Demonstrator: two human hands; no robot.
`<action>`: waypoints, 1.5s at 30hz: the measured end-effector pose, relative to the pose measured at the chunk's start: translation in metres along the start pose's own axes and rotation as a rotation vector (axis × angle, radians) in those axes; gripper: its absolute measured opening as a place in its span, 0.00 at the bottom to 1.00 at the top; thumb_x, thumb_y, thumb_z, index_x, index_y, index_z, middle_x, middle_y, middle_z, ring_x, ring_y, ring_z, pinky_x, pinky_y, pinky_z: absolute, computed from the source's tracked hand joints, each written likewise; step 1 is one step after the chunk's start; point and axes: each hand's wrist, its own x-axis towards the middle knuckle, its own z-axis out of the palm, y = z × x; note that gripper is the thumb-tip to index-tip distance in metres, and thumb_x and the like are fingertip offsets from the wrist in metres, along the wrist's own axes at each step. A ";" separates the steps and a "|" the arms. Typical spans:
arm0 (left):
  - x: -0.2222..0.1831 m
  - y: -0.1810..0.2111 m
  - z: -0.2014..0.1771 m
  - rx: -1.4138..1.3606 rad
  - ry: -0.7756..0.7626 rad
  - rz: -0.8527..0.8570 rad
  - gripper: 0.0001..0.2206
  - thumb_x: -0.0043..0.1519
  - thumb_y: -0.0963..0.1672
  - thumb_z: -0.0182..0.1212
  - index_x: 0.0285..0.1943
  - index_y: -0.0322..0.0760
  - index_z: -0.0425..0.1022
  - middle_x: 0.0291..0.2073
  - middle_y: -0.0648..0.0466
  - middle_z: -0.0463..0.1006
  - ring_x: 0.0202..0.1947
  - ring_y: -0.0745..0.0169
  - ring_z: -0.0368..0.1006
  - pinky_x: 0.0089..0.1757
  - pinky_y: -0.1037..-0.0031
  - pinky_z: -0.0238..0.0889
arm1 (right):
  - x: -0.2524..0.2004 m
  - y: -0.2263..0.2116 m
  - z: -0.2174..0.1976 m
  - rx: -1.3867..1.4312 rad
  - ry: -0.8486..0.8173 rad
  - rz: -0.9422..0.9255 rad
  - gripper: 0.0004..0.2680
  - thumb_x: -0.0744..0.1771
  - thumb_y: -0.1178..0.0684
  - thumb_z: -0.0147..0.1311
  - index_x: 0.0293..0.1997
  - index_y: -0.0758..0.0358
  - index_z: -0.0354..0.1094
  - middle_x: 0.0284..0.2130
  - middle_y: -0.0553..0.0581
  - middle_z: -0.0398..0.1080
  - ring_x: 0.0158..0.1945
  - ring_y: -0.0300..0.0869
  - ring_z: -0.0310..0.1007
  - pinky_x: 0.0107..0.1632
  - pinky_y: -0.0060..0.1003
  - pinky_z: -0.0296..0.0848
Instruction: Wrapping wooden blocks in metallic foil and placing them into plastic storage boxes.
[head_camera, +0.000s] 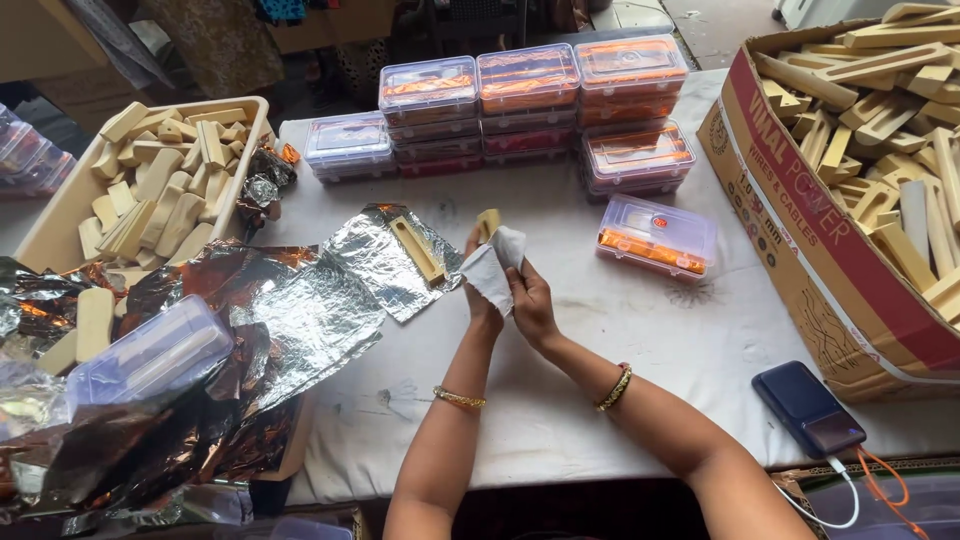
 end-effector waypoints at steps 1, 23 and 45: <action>-0.004 0.000 0.006 0.003 -0.002 -0.002 0.25 0.69 0.47 0.51 0.76 0.39 0.58 0.59 0.56 0.68 0.57 0.66 0.68 0.57 0.73 0.66 | 0.008 0.008 -0.007 0.003 0.003 0.001 0.16 0.73 0.52 0.43 0.69 0.69 0.60 0.54 0.55 0.72 0.56 0.35 0.70 0.59 0.29 0.68; 0.006 0.025 0.000 0.032 0.079 0.258 0.24 0.71 0.44 0.55 0.77 0.36 0.58 0.55 0.52 0.69 0.52 0.64 0.68 0.52 0.75 0.66 | -0.009 -0.014 0.010 0.171 -0.043 0.360 0.15 0.72 0.43 0.41 0.60 0.59 0.66 0.22 0.44 0.65 0.19 0.29 0.58 0.20 0.26 0.58; 0.013 0.012 -0.015 -0.097 0.138 -0.017 0.20 0.73 0.48 0.42 0.74 0.42 0.63 0.60 0.52 0.71 0.51 0.62 0.71 0.51 0.71 0.71 | 0.003 0.014 -0.009 0.034 -0.112 0.059 0.12 0.73 0.52 0.47 0.59 0.70 0.68 0.43 0.52 0.75 0.46 0.32 0.70 0.50 0.26 0.71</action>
